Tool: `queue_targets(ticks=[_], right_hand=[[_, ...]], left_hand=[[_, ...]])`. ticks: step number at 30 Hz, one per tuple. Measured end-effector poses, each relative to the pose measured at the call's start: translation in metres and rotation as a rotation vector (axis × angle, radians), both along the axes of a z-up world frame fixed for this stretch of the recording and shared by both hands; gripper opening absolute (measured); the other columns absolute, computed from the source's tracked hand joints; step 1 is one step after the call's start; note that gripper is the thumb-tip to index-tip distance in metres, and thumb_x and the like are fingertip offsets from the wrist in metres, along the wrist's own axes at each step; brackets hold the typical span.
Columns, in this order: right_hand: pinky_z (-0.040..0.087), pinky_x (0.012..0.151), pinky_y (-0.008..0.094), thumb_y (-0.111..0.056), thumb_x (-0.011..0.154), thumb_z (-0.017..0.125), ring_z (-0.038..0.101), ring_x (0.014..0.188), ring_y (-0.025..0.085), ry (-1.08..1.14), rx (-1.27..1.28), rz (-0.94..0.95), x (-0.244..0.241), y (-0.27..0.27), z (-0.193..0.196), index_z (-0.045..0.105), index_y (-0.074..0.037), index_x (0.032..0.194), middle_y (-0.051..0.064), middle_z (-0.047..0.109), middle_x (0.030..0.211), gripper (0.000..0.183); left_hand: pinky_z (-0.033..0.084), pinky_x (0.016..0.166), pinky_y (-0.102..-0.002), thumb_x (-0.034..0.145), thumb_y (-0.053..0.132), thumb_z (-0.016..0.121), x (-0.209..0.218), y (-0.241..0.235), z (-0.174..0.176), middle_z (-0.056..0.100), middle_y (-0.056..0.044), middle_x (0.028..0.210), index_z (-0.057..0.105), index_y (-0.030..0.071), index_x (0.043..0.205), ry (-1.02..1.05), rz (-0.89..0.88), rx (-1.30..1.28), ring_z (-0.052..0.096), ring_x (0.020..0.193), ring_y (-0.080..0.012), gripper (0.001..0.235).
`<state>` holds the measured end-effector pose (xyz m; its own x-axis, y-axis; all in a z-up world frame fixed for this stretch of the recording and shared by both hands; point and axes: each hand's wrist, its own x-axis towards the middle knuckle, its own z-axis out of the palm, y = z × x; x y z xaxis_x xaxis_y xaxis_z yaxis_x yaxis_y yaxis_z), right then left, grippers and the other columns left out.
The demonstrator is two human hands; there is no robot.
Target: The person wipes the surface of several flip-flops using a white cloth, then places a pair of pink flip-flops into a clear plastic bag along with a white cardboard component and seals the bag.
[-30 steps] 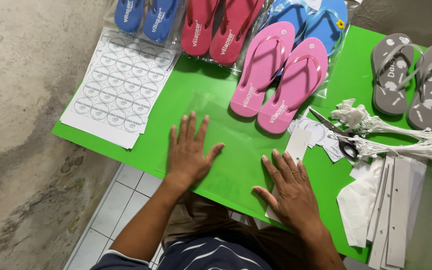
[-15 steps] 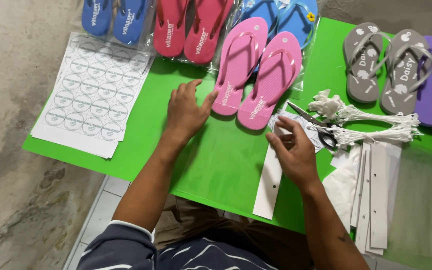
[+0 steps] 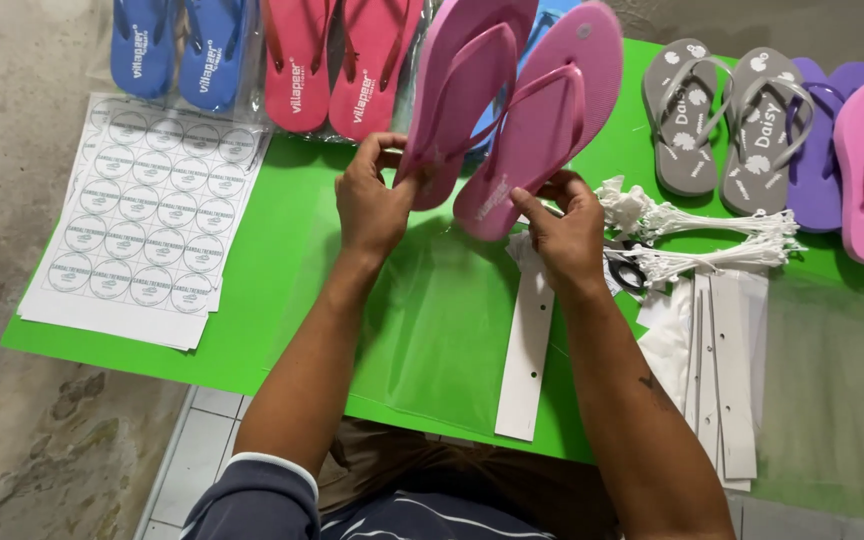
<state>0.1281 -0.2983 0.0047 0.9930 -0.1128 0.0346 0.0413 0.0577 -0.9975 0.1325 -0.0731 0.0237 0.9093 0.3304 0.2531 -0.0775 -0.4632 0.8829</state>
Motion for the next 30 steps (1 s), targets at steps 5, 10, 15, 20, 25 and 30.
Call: queue_targets(ticks=[5,10,15,20,25,30], right_hand=[[0.054,0.062,0.026,-0.018,0.097,0.079,0.068,0.08,0.014,-0.27,-0.226,-0.158,-0.006,-0.006,0.034,0.063,-0.008,0.116,0.008,0.071,0.101,0.026],[0.06,0.072,0.032,-0.01,0.102,0.071,0.069,0.082,0.017,-0.371,-0.095,-0.105,-0.046,0.003,0.055,0.058,-0.001,0.116,0.01,0.066,0.094,0.021],[0.06,0.084,0.038,-0.014,0.102,0.063,0.065,0.097,0.021,0.014,0.41,-0.07,-0.102,0.013,0.018,0.049,0.003,0.126,0.012,0.061,0.109,0.032],[0.06,0.085,0.041,-0.009,0.098,0.067,0.064,0.096,0.023,0.173,0.347,-0.089,-0.144,0.014,-0.005,0.049,0.004,0.124,0.014,0.062,0.106,0.034],[0.06,0.086,0.039,-0.01,0.094,0.073,0.066,0.096,0.02,0.182,0.312,-0.044,-0.151,0.022,-0.004,0.051,0.003,0.124,0.012,0.064,0.104,0.04],[0.063,0.078,0.035,-0.013,0.088,0.081,0.068,0.085,0.016,0.193,0.224,0.048,-0.15,0.028,-0.003,0.054,0.002,0.124,0.01,0.069,0.096,0.047]], left_hand=[[0.035,0.093,-0.032,0.089,0.058,0.076,-0.009,-0.019,0.024,0.075,0.003,0.089,0.069,0.027,0.114,-0.364,0.012,-0.018,0.06,0.08,-0.0156,0.04],[0.038,0.1,-0.031,0.099,0.041,0.072,-0.041,-0.049,0.057,0.067,-0.004,0.098,0.069,0.02,0.125,-0.448,-0.089,-0.307,0.054,0.09,-0.0101,0.033],[0.057,0.078,-0.035,0.067,0.018,0.095,-0.092,-0.055,0.019,0.068,-0.01,0.095,0.063,0.002,0.117,0.007,-0.088,-0.703,0.062,0.085,-0.0173,0.062],[0.058,0.077,-0.035,0.083,0.008,0.083,-0.136,-0.078,0.004,0.07,-0.008,0.094,0.069,0.002,0.11,0.158,0.047,-0.94,0.063,0.084,-0.0141,0.031],[0.059,0.084,-0.039,0.086,0.008,0.079,-0.153,-0.089,-0.009,0.073,-0.011,0.102,0.067,0.0,0.118,0.144,0.119,-0.95,0.067,0.09,-0.0168,0.036],[0.053,0.098,-0.041,0.094,0.016,0.074,-0.144,-0.085,-0.069,0.071,-0.017,0.118,0.061,-0.001,0.128,-0.031,0.172,-0.805,0.066,0.107,-0.0197,0.04]])
